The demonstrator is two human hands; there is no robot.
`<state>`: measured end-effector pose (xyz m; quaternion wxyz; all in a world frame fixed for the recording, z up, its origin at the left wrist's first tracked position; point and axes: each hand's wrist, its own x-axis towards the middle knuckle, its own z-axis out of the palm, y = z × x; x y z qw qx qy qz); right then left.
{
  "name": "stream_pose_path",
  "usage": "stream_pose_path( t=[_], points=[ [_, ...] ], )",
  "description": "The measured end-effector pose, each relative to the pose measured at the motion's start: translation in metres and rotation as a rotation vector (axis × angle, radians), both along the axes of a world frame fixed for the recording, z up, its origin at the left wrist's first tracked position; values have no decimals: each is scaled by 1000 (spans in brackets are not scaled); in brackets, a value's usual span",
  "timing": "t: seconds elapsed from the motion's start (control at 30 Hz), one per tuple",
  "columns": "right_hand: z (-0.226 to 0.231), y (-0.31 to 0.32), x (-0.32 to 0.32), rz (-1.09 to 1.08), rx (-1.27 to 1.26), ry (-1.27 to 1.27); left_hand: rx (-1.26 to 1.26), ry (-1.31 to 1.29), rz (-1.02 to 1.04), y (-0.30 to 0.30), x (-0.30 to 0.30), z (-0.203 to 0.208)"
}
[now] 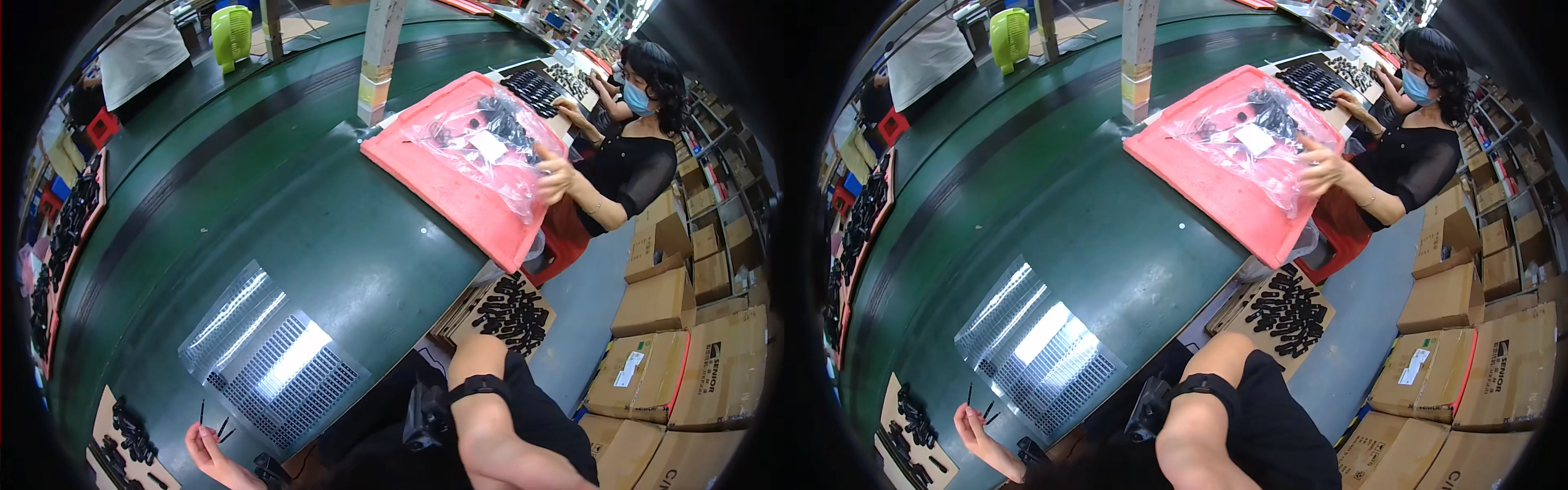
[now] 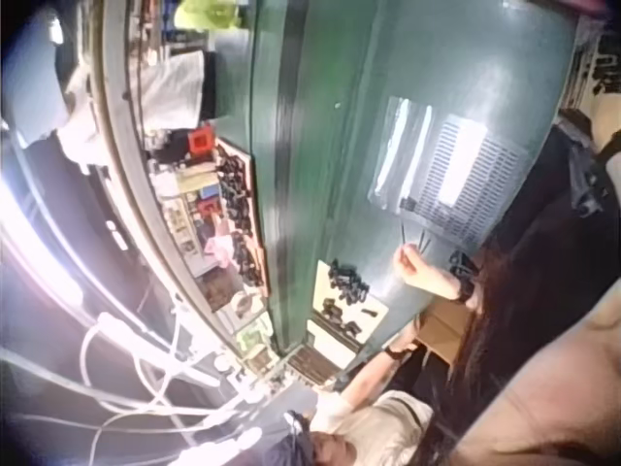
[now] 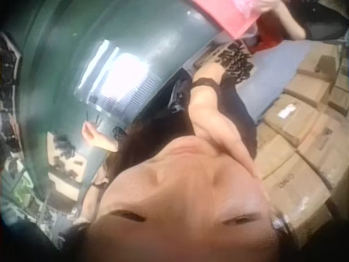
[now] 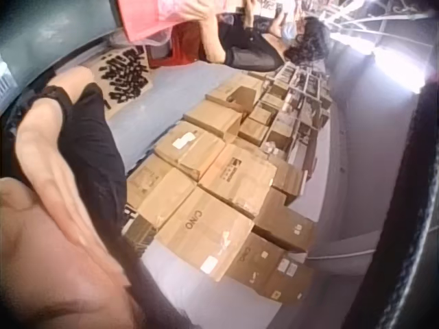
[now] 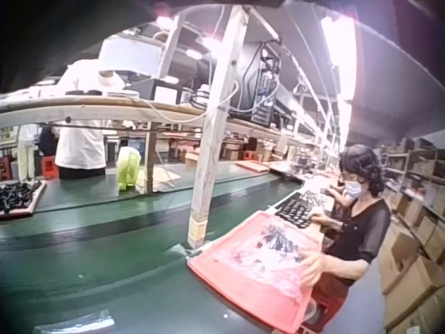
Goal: Manually inspect small electronic components and place them into a designated plastic grid tray.
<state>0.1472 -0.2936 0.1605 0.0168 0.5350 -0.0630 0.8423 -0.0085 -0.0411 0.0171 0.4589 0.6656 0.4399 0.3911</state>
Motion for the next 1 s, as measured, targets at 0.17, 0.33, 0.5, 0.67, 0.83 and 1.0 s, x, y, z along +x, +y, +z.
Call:
stream_pose_path(
  t=[0.17,0.33,0.5,0.67,0.83,1.0],
  points=[
    [-26,12,10,1444,-251,-148,-8,-37,-18,-1,9,1],
    [-65,6,22,1929,-338,203,-13,-26,-65,-4,9,-3],
    [-133,-8,39,1915,-246,994,-22,-12,-72,-5,8,-7],
    [-194,-24,40,1592,-193,1553,-7,15,-64,-5,6,-4],
    [-219,-24,35,1459,-207,1650,19,2,-85,-6,11,-3],
    [-219,-21,35,1441,-200,1629,26,28,-86,-7,12,-3]
  ],
)
